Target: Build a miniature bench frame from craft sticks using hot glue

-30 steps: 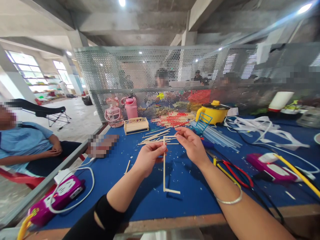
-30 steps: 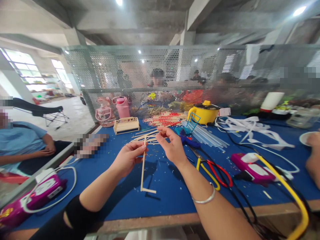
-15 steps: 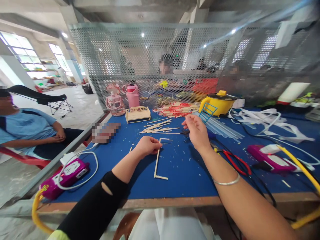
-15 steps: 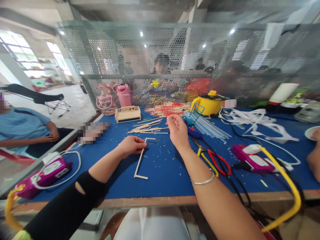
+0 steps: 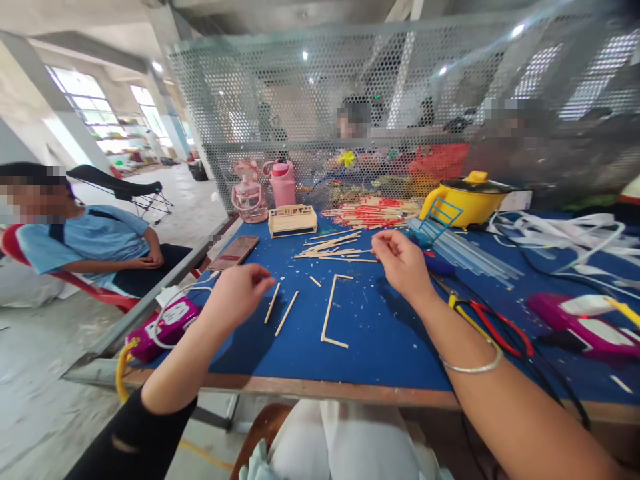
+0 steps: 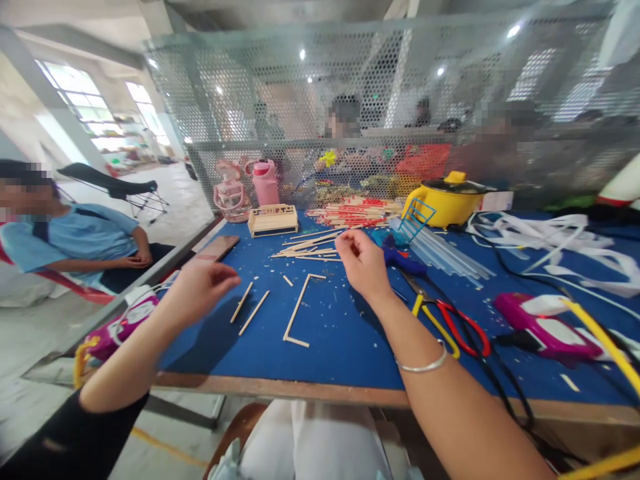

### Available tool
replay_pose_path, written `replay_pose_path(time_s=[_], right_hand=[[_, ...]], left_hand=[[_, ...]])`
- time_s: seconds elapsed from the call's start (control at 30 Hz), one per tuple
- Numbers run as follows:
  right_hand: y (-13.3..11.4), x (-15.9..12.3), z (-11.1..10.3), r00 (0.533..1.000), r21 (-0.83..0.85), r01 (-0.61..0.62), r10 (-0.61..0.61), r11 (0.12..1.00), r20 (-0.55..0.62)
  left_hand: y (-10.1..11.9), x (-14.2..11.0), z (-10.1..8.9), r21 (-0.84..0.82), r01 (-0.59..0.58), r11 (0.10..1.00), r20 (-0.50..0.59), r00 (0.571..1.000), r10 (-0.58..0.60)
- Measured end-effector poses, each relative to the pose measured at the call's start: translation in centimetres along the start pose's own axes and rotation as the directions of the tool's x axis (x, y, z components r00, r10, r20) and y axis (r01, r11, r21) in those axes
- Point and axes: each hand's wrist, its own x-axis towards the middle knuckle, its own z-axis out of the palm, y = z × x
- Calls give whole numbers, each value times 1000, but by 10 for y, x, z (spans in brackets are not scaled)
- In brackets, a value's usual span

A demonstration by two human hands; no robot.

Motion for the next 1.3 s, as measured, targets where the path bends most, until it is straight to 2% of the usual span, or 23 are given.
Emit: replay_pose_path(time_s=[0.07, 0.1, 0.13, 0.2, 0.23, 0.3, 0.33, 0.4, 0.7, 0.8, 0.87, 0.9, 0.97, 1.03, 1.07, 1.13, 1.2, 1.3], right_hand=[[-10, -7, 9, 975, -100, 140, -119, 985, 188], [-17, -11, 17, 926, -122, 243, -193, 962, 325], [-25, -15, 26, 839, -113, 356, -264, 928, 476], [-41, -20, 49, 586, -56, 557, -344, 829, 734], [-49, -22, 60, 475, -42, 629, -340, 776, 812], [-61, -21, 82, 337, -66, 730, -274, 680, 901], [-66, -20, 90, 302, -79, 759, -241, 646, 922], [-71, -15, 103, 265, -89, 791, -207, 605, 942], [-68, -12, 121, 217, -66, 792, -178, 607, 960], [-72, -14, 120, 225, -73, 806, -190, 588, 956], [-77, -13, 110, 270, -80, 780, -217, 621, 938], [-80, -12, 100, 315, -85, 749, -240, 657, 918], [-82, -11, 73, 469, -106, 641, -278, 760, 838], [-78, -17, 39, 695, -142, 463, -259, 875, 670], [-73, -23, 22, 788, -160, 349, -197, 923, 584], [-58, -42, -8, 899, -190, 127, -32, 974, 437], [-41, -68, -29, 939, -155, -105, 149, 982, 310], [-18, -103, -41, 906, -41, -371, 371, 928, 206]], left_hand=[[-8, -30, 2, 54, 18, 998, 45, 999, -20], [-9, -44, 5, 48, 20, 999, 30, 999, -21], [-10, -57, 10, 29, 18, 999, 14, 1000, -19], [-8, -79, 17, -22, 13, 1000, -15, 1000, -13], [-7, -86, 21, -46, 15, 999, -27, 999, -16], [-6, -96, 25, -74, 18, 997, -35, 999, -21], [-5, -99, 27, -85, 21, 996, -30, 999, -24], [-5, -101, 29, -112, 24, 993, -3, 1000, -25], [4, -103, 35, -174, 18, 985, 47, 999, -10], [6, -106, 37, -144, 14, 989, 59, 998, -5], [7, -108, 36, -135, 20, 991, 68, 998, -11], [7, -108, 36, -135, 25, 991, 72, 997, -16], [8, -103, 33, -137, 29, 990, 77, 997, -19], [13, -90, 31, -130, 12, 991, 87, 996, -1], [17, -79, 31, -122, -6, 992, 95, 995, 17], [29, -55, 33, -95, -46, 994, 126, 990, 58], [43, -32, 40, -51, -67, 996, 199, 977, 76], [62, -11, 53, 32, -86, 996, 289, 955, 73]])
